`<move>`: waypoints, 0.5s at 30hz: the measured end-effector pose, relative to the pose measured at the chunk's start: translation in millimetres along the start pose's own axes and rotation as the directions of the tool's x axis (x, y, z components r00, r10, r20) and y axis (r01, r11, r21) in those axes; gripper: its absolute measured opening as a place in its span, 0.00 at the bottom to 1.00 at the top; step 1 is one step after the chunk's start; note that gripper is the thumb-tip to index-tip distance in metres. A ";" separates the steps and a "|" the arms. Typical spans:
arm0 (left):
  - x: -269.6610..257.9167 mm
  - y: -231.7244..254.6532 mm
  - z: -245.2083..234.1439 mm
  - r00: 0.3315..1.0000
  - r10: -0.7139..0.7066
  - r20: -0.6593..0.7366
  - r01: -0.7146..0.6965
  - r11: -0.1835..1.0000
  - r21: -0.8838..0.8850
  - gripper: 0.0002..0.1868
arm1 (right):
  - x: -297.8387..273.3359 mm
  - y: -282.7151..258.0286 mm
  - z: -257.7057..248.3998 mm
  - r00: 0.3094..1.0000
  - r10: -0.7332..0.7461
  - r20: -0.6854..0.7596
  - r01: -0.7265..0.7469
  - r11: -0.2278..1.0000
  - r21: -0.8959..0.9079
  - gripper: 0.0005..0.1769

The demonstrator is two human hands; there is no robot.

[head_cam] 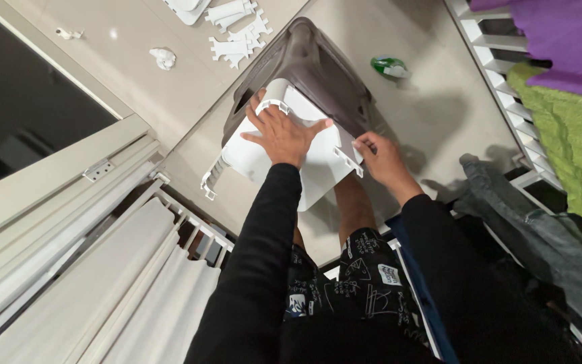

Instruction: The person assembles a small white plastic stool by connecting multiple interlocking parts. They wipe the top surface with a tissue, then attach side connectors and legs, snapping them into place to form a stable structure.

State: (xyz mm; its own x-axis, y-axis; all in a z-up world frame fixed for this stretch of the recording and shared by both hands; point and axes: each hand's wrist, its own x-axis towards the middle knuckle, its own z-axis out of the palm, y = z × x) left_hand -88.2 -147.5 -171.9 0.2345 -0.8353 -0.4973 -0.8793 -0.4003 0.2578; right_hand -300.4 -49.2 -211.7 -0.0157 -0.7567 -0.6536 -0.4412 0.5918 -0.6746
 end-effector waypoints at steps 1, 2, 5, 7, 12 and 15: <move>0.3 0.7 -0.5 1.000 0.003 0.003 -0.003 1.000 -0.006 0.71 | 0.0 1.7 -0.3 1.000 -0.021 -0.005 0.021 1.000 0.003 0.12; 1.3 1.0 -0.7 1.000 0.007 0.007 -0.007 1.000 -0.012 0.71 | 0.9 3.1 0.6 1.000 -0.014 -0.008 0.014 1.000 -0.010 0.12; -1.0 -1.7 1.6 0.999 0.033 -0.001 -0.033 0.999 -0.029 0.73 | 5.5 7.4 3.2 1.000 0.006 -0.017 -0.006 1.000 -0.029 0.12; -6.3 -5.3 5.8 0.992 0.107 -0.065 -0.114 0.988 -0.107 0.72 | 4.2 13.2 4.5 1.000 0.009 -0.030 -0.009 1.000 -0.008 0.12; -54.8 -34.6 4.5 0.956 0.235 -0.175 -0.287 0.867 -0.408 0.44 | -4.4 35.1 -1.3 0.992 0.052 -0.116 -0.060 0.996 -0.067 0.11; -99.6 -66.9 -8.7 0.970 0.083 0.231 0.036 0.882 -0.469 0.18 | -16.3 49.7 -12.7 0.993 -0.014 -0.119 -0.008 0.984 -0.181 0.08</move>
State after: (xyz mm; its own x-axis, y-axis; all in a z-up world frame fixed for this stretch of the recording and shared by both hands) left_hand -49.1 -40.8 -132.4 0.0591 -0.7561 -0.6518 -0.5729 -0.5604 0.5981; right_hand -333.4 -11.0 -230.2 -0.1164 -0.7924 -0.5988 -0.5959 0.5380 -0.5962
